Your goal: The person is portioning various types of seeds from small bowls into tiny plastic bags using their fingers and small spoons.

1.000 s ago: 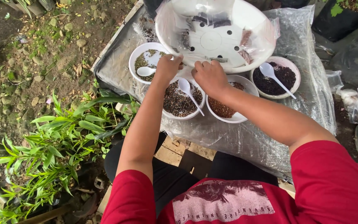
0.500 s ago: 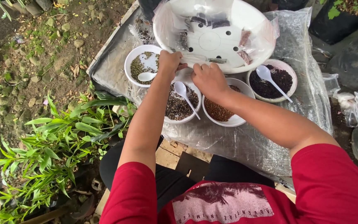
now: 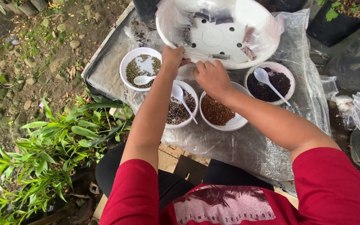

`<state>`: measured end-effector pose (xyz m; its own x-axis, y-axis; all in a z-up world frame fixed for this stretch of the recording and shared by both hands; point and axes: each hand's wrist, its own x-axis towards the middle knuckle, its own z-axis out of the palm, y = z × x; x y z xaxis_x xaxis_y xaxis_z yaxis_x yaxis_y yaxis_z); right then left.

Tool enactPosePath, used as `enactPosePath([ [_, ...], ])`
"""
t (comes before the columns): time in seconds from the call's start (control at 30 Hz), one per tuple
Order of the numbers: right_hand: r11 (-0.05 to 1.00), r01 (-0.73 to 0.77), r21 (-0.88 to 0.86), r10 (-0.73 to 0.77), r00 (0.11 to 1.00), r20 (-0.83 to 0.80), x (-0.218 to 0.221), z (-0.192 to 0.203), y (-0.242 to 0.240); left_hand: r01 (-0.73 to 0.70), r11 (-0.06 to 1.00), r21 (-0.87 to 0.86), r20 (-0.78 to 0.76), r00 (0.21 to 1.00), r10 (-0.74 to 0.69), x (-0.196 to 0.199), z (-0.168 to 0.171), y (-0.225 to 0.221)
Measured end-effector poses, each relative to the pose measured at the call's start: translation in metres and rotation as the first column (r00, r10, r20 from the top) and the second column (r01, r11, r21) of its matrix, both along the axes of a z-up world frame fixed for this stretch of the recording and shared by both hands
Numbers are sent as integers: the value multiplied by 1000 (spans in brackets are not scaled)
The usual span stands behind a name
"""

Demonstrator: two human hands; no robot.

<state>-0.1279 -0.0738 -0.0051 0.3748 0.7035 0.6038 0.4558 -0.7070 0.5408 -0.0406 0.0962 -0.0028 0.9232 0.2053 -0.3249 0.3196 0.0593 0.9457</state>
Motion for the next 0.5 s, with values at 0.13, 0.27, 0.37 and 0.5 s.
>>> enactPosePath([
  [0.13, 999, -3, -47, 6, 997, 72, 13, -6, 14, 27, 999, -26, 5, 1000, -27, -35, 44, 0],
  [0.27, 995, -6, -104, 13, 998, 69, 23, -16, 24, 149, 939, 311, 89, 979, -185, -37, 23, 29],
  [0.37, 990, 43, -134, -36, 998, 51, 24, -29, 23, 230, 669, 707, 130, 887, -443, -74, 41, 34],
  [0.5, 999, 38, -5, -38, 967, -252, -12, 12, 12, 29, 226, 974, 137, 718, -682, -94, 11, 39],
])
